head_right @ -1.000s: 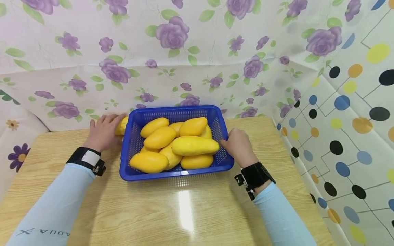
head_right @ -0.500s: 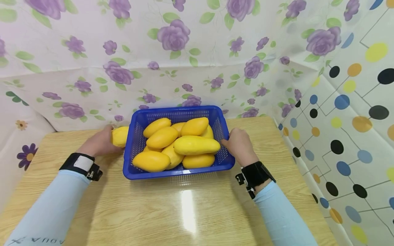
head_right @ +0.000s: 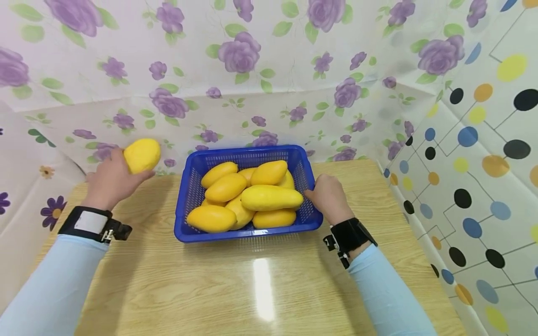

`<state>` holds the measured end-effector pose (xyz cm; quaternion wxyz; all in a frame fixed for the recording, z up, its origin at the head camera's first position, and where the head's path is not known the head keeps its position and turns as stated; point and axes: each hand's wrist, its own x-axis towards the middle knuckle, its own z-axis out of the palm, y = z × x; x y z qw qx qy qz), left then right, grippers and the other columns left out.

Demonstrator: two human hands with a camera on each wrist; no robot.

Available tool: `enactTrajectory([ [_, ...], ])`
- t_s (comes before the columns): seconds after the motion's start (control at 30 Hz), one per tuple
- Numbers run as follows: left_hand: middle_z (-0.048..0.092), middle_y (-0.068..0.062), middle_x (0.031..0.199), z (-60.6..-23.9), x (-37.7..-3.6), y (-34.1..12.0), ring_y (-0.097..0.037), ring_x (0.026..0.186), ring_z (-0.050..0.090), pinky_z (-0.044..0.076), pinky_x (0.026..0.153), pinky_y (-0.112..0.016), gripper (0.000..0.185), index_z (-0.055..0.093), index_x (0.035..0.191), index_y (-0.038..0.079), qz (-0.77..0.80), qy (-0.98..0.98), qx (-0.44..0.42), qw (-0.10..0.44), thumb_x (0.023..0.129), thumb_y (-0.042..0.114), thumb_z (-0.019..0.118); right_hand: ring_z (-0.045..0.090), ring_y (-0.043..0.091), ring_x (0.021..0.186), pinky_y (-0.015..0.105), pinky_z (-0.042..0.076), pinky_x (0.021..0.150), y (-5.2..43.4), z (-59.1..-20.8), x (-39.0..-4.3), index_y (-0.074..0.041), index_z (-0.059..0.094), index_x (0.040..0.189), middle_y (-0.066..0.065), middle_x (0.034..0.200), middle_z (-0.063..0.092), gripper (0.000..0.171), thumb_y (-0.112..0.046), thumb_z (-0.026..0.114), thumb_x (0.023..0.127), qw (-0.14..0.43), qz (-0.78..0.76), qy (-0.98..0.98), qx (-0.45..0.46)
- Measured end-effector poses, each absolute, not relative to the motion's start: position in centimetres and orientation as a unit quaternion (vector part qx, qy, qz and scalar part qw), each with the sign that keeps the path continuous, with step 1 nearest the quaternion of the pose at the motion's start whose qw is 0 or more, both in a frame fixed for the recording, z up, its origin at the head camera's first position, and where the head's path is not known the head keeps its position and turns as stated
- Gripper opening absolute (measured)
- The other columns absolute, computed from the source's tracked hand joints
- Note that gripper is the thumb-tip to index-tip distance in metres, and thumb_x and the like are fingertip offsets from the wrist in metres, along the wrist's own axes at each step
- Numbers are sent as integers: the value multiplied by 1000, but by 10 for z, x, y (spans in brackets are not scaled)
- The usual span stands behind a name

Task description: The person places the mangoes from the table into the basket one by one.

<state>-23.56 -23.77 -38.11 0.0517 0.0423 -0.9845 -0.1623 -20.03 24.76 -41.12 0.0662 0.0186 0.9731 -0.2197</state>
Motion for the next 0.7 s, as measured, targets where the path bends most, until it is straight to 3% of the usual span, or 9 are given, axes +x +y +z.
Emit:
enactTrajectory([
  [0.17, 45, -28, 119, -363, -236, -198, -41, 99, 47, 38, 74, -58, 106, 24, 142, -1, -234, -968, 22, 86, 74, 75, 53, 32, 11, 37, 22, 26, 38, 249, -414, -202, -12, 38, 49, -5, 48, 25, 50, -32, 67, 84, 67, -216, 974, 23],
  [0.33, 43, -24, 124, -356, -242, -154, -35, 101, 46, 41, 78, -53, 98, 22, 145, 6, -275, -956, -11, 103, 78, 70, 53, 32, 11, 38, 22, 26, 38, 249, -416, -203, -13, 37, 50, -5, 48, 25, 49, -31, 68, 84, 62, -219, 974, 20],
  [0.7, 48, -16, 132, -352, -259, -66, -35, 118, 46, 33, 92, -60, 92, 26, 142, 10, -210, -975, -48, 59, 78, 69, 55, 36, 12, 38, 22, 28, 38, 249, -413, -202, -12, 39, 51, -5, 48, 27, 49, -33, 67, 84, 71, -219, 973, 33],
])
